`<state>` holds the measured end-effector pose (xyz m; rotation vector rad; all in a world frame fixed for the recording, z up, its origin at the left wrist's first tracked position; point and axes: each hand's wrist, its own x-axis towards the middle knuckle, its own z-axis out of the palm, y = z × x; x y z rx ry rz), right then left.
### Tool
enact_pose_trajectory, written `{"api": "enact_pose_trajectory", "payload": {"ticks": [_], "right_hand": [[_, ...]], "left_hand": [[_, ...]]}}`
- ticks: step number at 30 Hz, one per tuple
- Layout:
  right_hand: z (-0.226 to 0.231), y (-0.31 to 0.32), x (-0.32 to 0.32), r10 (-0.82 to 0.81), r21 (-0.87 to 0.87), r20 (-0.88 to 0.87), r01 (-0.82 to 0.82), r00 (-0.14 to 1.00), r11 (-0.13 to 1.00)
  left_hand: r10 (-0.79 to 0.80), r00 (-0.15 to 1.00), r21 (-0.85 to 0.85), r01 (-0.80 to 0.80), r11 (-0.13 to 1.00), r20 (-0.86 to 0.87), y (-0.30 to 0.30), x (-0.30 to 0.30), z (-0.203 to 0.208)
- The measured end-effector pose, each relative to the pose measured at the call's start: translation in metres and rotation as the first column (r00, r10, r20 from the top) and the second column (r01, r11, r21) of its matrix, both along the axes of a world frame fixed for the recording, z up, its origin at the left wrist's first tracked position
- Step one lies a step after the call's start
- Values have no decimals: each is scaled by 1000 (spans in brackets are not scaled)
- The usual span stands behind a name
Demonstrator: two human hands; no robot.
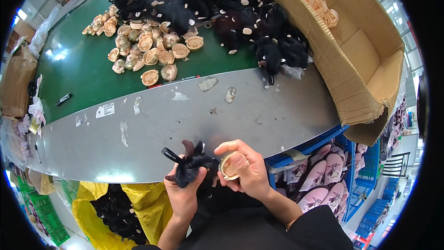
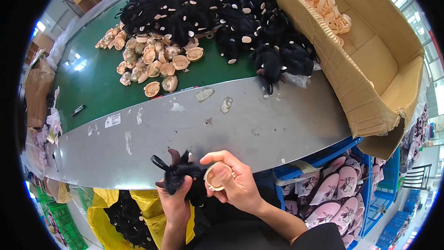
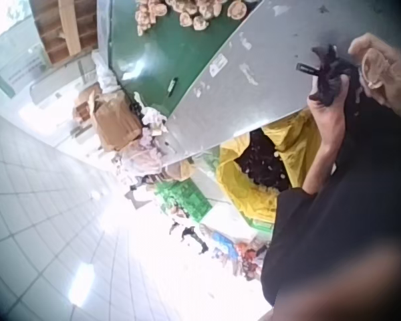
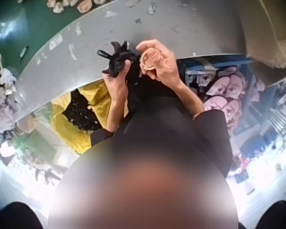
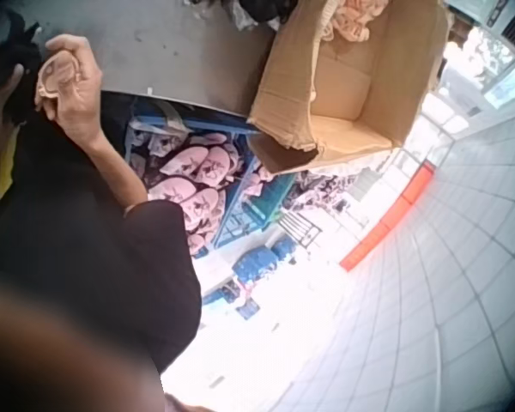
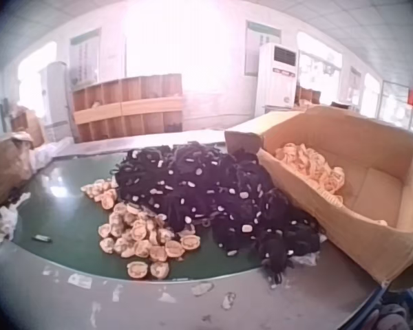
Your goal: The person repeatedly picks a black fuzzy keychain and a round beige plastic piece from a table, inserts the plastic piece into the keychain, and places the assembled unit into a cardboard box. The process is repeated continuously throughout the clip.
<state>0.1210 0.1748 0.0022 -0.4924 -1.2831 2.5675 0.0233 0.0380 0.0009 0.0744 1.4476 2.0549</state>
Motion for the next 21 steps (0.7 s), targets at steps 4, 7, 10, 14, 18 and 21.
{"api": "enact_pose_trajectory", "payload": {"ticks": [4, 7, 10, 14, 18, 21], "right_hand": [[5, -6, -6, -43, 99, 53, 37, 998, 994], [-4, -10, -7, -80, 236, 42, 67, 996, 969], [-3, -12, -5, -80, 200, 18, 75, 997, 977], [-7, -14, -5, -86, 450, 10, 73, 996, 890], [-4, -11, -4, -72, 587, 66, 20, 995, 810], [-8, -15, -7, -149, 724, -43, 133, 988, 677]], "left_hand": [[-51, 994, 45, 46, 998, 100, -3, -3, 2], [-78, 991, 73, 71, 995, 106, -6, -2, -4], [-118, 989, 90, 110, 990, 88, -9, -3, -7], [-72, 994, 59, 68, 996, 76, -4, 0, 0], [-145, 988, 12, 145, 989, 60, -14, 1, -4], [-175, 983, 6, 175, 985, 48, -18, 1, -7]]}}
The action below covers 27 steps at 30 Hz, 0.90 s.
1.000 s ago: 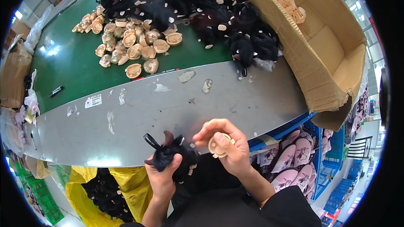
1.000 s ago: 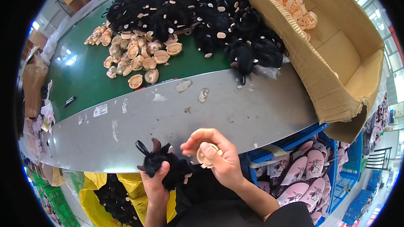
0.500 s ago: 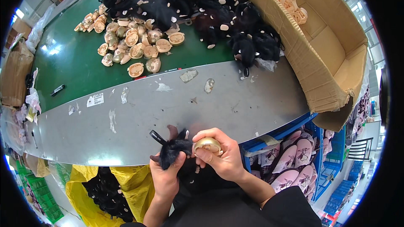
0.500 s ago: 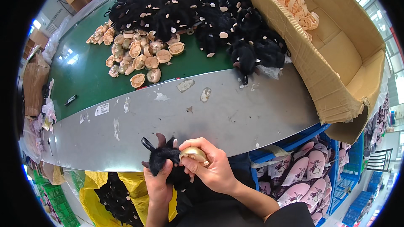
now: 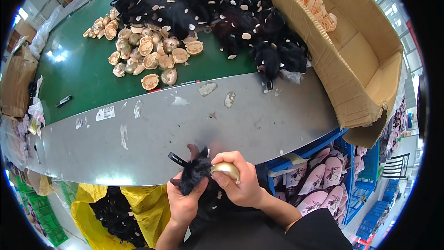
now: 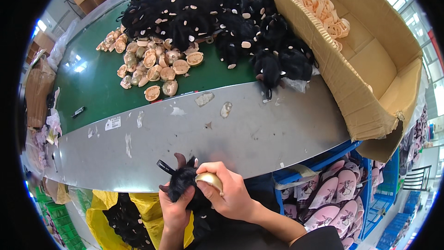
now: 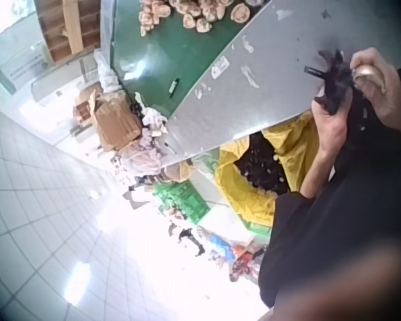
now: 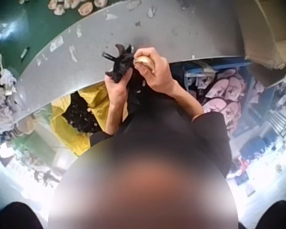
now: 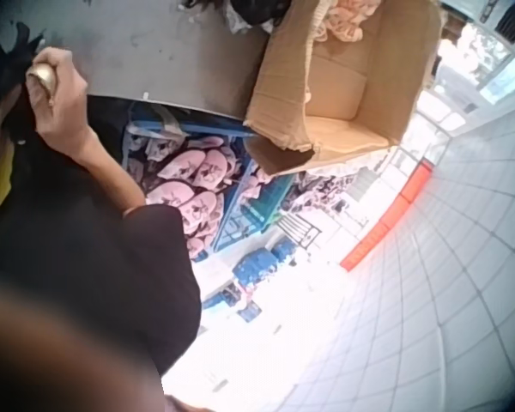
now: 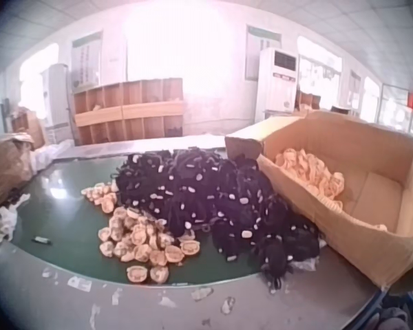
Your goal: The person repeatedly picks a black fuzzy keychain and a round beige plastic piece from a table, inserts the plastic piece into the keychain, and places the assembled unit into a cardboard box. The process is repeated continuously throughout the clip.
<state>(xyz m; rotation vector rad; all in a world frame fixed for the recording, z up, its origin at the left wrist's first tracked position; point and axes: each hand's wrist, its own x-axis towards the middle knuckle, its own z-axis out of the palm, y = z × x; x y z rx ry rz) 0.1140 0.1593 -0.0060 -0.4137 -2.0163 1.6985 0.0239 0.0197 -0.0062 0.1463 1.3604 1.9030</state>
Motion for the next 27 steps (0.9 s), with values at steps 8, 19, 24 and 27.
{"api": "enact_pose_trajectory", "payload": {"ticks": [8, 19, 24, 27], "right_hand": [[-21, -2, -16, -87, 533, -187, 175, 978, 828], [-17, 3, -20, 28, 573, -136, 55, 990, 818], [-8, 14, -18, 57, 454, -119, 3, 991, 891], [-2, 13, -14, 52, 311, -80, -25, 995, 950]], "left_hand": [[-35, 982, -80, 20, 997, -186, 3, -2, 0], [-34, 986, 38, 40, 998, -163, -4, -1, -10], [-12, 995, 43, 16, 999, -96, -7, -3, -14], [-21, 995, 34, 24, 999, -96, -14, -4, -22]]}}
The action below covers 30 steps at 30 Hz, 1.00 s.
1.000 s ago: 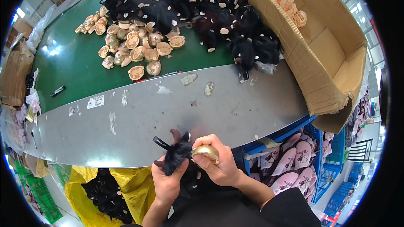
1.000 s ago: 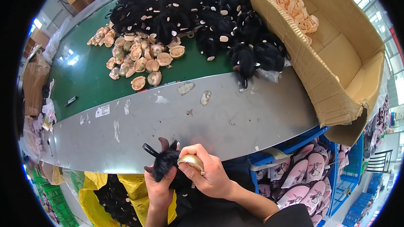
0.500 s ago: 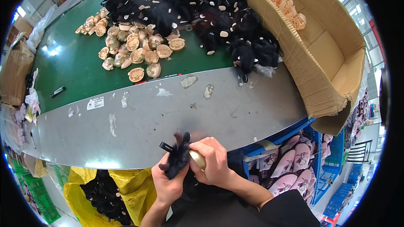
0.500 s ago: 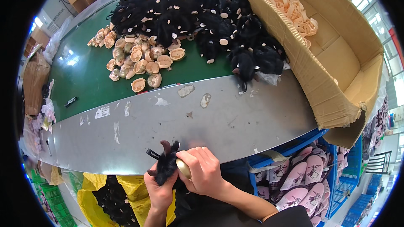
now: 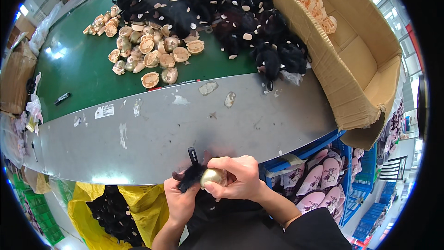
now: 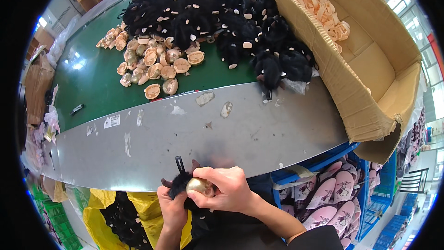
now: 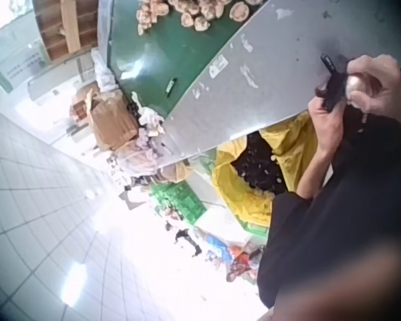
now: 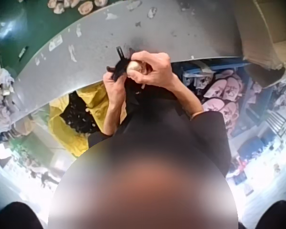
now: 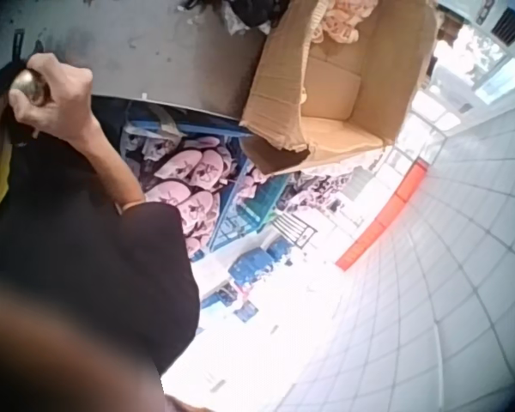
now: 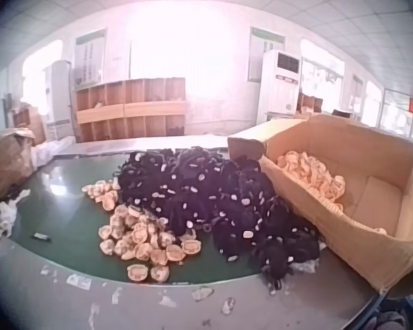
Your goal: The person repeatedly picks a black fuzzy keychain and a round beige plastic piece from a table, inserts the plastic piece into the keychain, and places the assembled unit into a cardboard box. The process is repeated continuously throughout the clip.
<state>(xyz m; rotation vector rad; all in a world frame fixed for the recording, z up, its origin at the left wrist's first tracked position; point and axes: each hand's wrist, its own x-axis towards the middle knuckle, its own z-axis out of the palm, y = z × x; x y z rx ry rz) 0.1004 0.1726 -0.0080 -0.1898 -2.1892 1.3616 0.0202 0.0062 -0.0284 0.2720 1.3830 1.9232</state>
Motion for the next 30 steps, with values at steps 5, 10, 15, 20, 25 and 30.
{"api": "enact_pose_trajectory", "payload": {"ticks": [5, 10, 15, 20, 25, 30], "right_hand": [[1, -1, 1, 131, -327, 58, -105, 990, 939], [2, -2, 5, 190, -665, -5, -145, 982, 733], [-9, 3, 5, 281, -820, -122, -256, 952, 511], [-8, 4, 0, 320, -873, -141, -270, 937, 406], [-15, 3, 0, 345, -857, -284, -398, 894, 326], [-16, 4, -2, 339, -833, -287, -408, 896, 373]], "left_hand": [[-21, 951, 73, -2, 997, 310, -3, -3, 8], [-104, 822, 223, -28, 974, 560, -7, 4, 13], [-186, 759, 324, -35, 945, 624, -12, 8, 1], [-276, 763, 411, 16, 912, 584, -12, 9, 1], [-253, 731, 419, -49, 907, 633, -16, 20, 0], [-256, 787, 454, -34, 890, 561, -8, 22, 8]]}}
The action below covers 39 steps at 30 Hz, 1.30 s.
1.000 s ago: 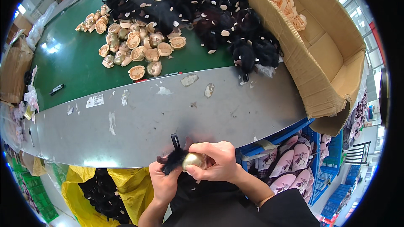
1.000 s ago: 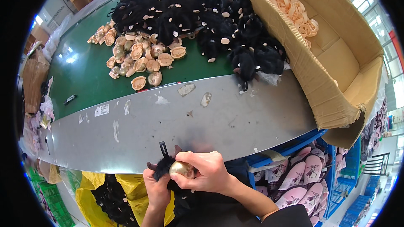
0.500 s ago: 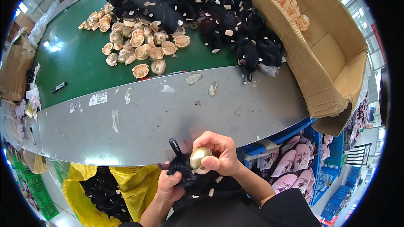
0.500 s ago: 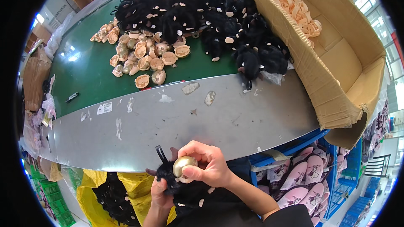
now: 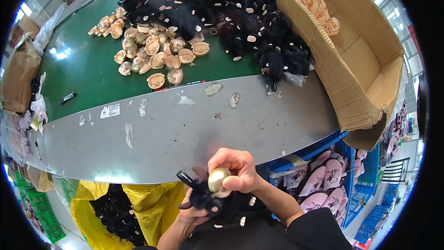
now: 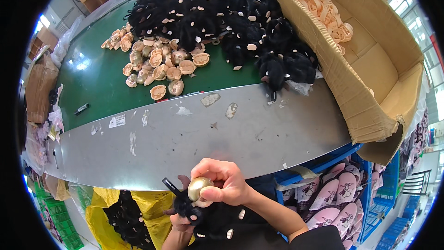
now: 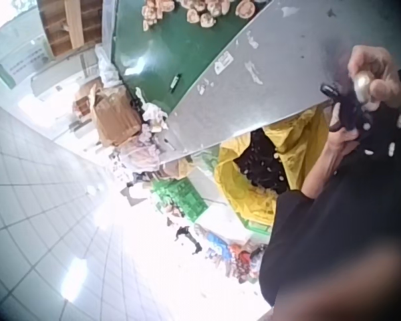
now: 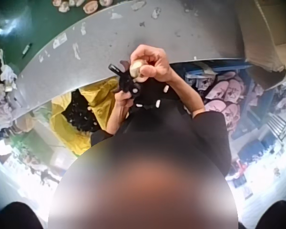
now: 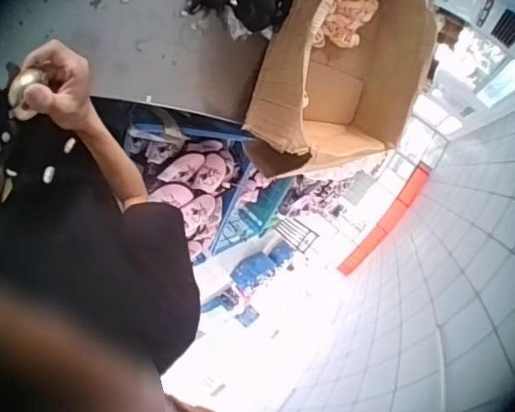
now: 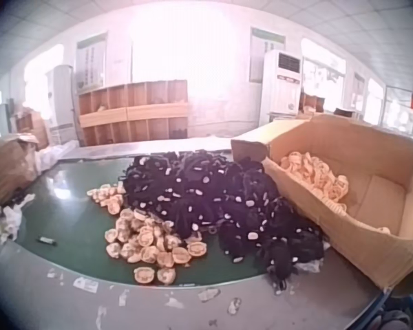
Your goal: The person repeatedly picks a black fuzzy keychain and a round beige plastic piece from a table, inserts the plastic piece into the keychain, and places the assembled unit into a cardboard box. The process is repeated continuously throughout the clip.
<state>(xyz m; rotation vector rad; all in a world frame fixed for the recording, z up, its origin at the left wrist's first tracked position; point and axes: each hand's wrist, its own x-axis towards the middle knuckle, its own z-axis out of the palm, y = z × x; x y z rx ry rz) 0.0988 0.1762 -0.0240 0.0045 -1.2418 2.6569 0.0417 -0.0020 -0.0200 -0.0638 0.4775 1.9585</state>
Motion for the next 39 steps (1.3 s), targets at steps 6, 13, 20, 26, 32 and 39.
{"api": "enact_pose_trajectory", "payload": {"ticks": [6, 13, 20, 26, 32, 39], "right_hand": [[-6, 7, 6, -89, 159, 42, 81, 995, 984], [-9, 10, 7, -224, 365, -86, 240, 971, 900], [-7, 11, 8, -365, 633, -131, 361, 922, 685], [-7, 10, 7, -386, 703, -200, 406, 901, 584], [-7, 10, 7, -426, 792, -298, 470, 854, 390], [1, 7, 4, -477, 842, -432, 532, 765, 92]], "left_hand": [[-155, 912, -72, 138, 988, -381, -6, -22, -2], [2, 931, -320, -128, 939, -365, 13, -20, 16], [-7, 866, -412, -231, 881, -500, 19, -20, 20], [-26, 846, -427, -242, 871, -532, 19, -20, 17], [-31, 818, -433, -272, 859, -574, 20, -20, 19], [86, 732, -320, -396, 861, -676, 26, -16, 20]]}}
